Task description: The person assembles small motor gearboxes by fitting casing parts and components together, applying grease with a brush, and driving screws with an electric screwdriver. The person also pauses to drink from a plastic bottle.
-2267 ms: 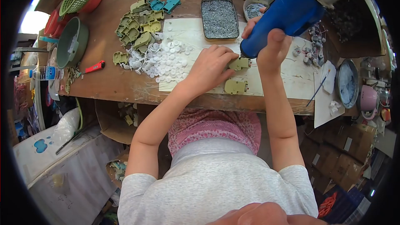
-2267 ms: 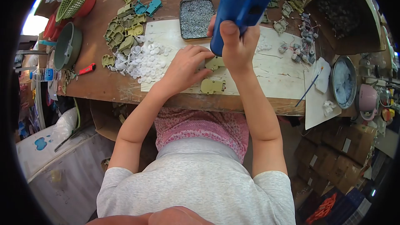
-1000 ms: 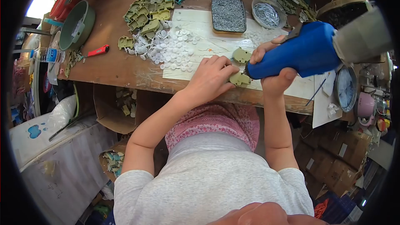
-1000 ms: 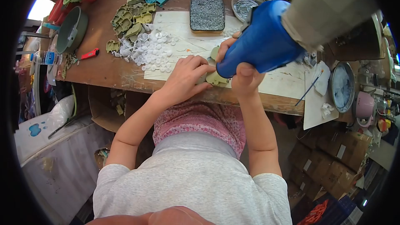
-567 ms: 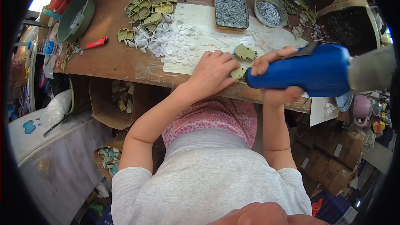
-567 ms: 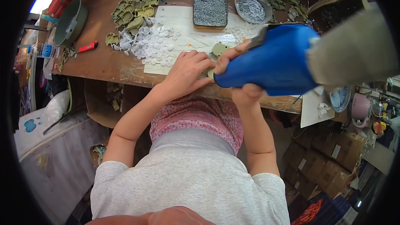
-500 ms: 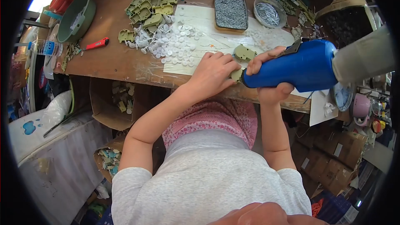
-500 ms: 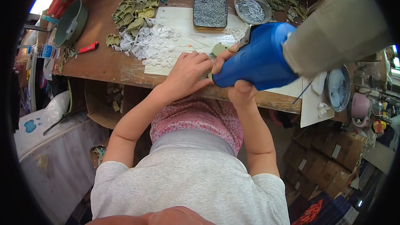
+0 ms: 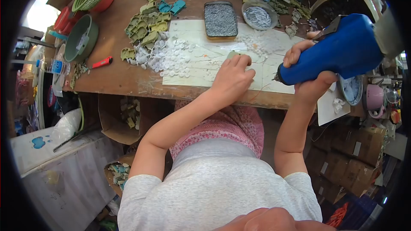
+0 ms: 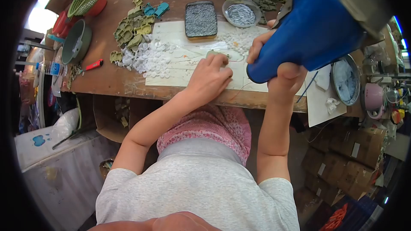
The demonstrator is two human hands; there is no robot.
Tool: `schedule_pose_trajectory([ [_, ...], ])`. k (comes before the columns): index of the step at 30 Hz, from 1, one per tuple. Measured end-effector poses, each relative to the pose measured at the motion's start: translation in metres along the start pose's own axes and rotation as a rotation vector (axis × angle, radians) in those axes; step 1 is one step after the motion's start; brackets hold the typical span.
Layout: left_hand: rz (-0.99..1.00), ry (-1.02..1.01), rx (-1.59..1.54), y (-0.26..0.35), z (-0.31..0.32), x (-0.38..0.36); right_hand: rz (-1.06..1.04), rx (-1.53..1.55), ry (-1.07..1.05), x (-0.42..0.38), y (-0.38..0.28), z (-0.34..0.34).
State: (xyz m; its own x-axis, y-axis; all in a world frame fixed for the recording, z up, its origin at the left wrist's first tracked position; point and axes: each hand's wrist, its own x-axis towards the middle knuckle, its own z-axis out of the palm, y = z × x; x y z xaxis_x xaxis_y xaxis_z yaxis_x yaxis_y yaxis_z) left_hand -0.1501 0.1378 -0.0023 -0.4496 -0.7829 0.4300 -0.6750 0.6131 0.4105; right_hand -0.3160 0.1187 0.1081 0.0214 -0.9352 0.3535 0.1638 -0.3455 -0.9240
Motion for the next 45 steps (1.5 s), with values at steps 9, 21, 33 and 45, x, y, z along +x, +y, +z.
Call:
schedule_pose_trajectory([
  [9, 0.098, -0.169, -0.002, -0.005, 0.004, 0.018, 0.015, 0.034, 0.058, -0.014, 0.017, -0.027],
  [21, -0.310, -0.146, -0.733, -0.022, -0.139, -0.062, 0.025, 0.033, -0.043, 0.004, 0.041, -0.007],
  [33, -0.745, -0.218, 0.299, -0.075, -0.229, -0.251, 0.018, 0.246, -0.252, 0.037, 0.056, 0.072],
  [45, -0.450, 0.342, 0.250, -0.112, -0.185, -0.150, 0.059, -0.047, -0.269, 0.016, 0.079, 0.044],
])
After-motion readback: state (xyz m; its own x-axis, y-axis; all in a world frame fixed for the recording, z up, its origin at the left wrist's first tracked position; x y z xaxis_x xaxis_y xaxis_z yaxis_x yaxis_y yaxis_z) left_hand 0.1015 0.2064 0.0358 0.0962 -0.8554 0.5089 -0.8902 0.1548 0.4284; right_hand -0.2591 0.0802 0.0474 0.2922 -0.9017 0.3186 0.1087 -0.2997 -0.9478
